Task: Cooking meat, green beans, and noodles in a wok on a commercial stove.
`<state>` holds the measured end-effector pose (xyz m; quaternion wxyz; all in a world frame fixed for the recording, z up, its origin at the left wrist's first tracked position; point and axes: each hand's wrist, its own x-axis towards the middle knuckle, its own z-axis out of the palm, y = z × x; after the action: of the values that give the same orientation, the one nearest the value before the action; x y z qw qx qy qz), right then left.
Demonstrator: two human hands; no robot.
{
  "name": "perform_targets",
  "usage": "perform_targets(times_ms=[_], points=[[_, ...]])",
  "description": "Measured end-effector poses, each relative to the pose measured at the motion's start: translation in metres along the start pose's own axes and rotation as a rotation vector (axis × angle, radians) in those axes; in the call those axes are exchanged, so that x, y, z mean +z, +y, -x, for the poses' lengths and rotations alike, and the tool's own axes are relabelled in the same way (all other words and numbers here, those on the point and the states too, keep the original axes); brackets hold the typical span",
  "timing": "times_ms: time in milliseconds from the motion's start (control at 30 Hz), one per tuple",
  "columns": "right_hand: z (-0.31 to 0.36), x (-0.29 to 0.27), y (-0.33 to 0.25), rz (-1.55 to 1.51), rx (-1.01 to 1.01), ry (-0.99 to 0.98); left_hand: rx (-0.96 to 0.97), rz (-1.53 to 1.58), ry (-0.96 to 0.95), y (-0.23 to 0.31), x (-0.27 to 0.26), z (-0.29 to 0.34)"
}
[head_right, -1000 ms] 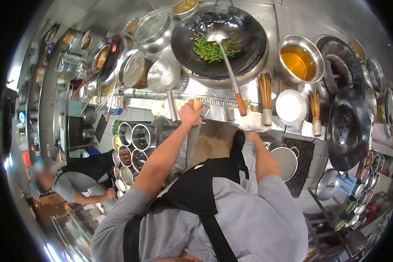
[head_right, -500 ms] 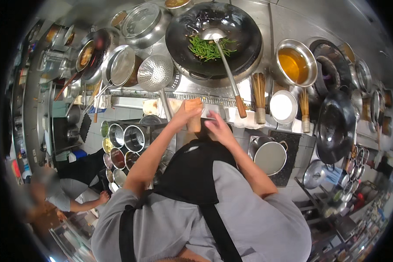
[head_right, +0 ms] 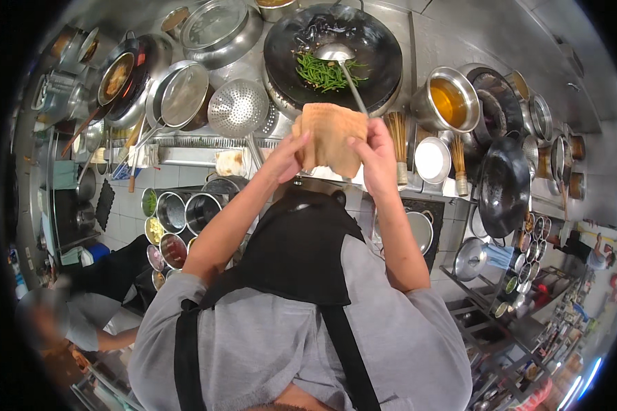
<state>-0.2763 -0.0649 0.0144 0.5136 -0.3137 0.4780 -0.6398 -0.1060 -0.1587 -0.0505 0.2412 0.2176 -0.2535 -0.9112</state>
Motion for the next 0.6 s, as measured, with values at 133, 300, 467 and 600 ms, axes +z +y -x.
perform_targets(times_ms=[133, 300, 467, 600], points=[[-0.01, 0.007, -0.002, 0.19, 0.152, -0.12, -0.051, -0.216, 0.01, -0.013, 0.019, -0.009], [-0.035, -0.1, 0.088, 1.798, -0.355, 0.346, -0.169, -0.06, 0.187, -0.027, -0.025, -0.03], [-0.019, -0.089, 0.053, 0.878, 0.306, 0.131, -0.166, -0.032, 0.407, -0.019, -0.063, -0.066], [0.021, -0.068, 0.001, 0.58, 0.525, -0.06, -0.049, -0.023, 0.485, -0.021, -0.096, -0.118]])
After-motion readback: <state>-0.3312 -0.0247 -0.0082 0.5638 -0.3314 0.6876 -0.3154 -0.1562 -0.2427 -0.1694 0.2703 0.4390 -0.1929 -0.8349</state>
